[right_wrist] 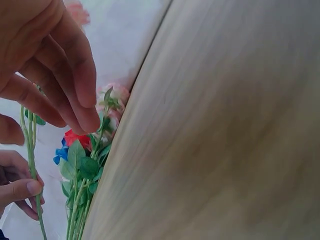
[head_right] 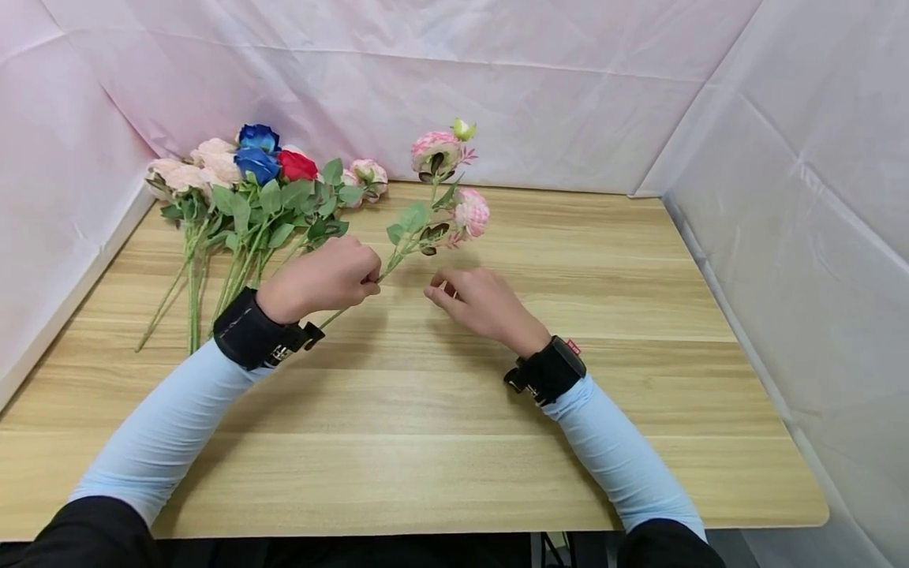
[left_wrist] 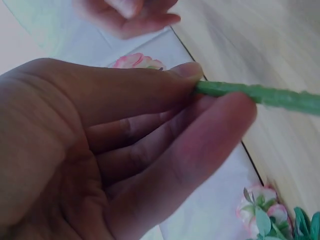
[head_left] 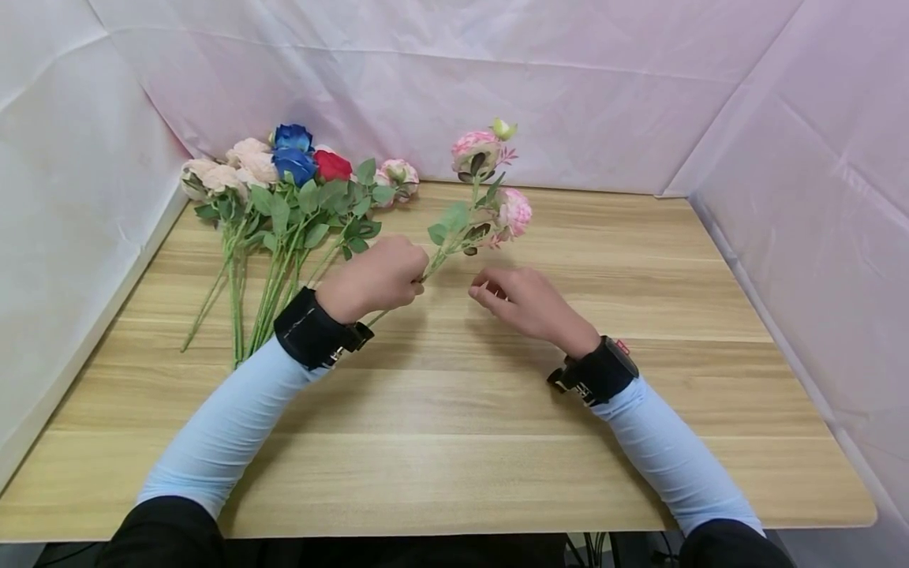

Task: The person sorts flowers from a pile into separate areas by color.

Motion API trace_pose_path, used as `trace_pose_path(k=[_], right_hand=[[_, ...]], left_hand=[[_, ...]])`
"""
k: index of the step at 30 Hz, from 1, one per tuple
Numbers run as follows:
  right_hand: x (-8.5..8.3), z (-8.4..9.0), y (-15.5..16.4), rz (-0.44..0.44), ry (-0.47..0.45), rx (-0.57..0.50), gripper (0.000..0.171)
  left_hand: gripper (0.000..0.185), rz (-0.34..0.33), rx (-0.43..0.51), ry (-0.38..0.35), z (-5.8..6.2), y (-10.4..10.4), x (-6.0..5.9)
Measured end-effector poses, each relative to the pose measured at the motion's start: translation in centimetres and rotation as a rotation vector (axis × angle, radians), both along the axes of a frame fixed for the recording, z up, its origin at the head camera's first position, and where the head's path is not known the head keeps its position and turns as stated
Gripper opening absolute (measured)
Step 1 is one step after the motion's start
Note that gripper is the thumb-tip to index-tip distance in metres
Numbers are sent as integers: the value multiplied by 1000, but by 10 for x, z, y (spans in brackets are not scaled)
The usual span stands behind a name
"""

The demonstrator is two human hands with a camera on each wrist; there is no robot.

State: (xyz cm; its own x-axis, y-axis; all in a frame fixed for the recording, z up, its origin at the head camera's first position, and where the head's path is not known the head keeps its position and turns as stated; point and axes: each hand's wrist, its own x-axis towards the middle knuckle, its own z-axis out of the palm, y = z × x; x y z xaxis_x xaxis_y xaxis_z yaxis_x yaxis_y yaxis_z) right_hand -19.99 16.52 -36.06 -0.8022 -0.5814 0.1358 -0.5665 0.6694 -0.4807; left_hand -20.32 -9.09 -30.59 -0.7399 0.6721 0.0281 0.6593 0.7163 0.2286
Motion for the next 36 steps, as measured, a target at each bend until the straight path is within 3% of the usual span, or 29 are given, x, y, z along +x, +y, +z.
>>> trace_pose_path(k=[5,12,19,26,31,36], right_hand=[[1,1,-4,6,-128,-141,39],[7,3,-13,-59,-353,-367,44],[12,6,-24,-160,-547,-684,43],[18,5,-29,-181,-732,-1049,29],[21,5,-33,-191,-813,-1223,14],[25,5,-38,-221,-832,-1303,13]], left_hand=[[40,-21,10,4,0,6,5],[39,-31,68,34,-2,13,9],[34,-25,105,47,-4,17,11],[26,-35,123,52,-2,23,14],[23,-41,142,59,0,24,17],[21,-36,152,60,3,24,20]])
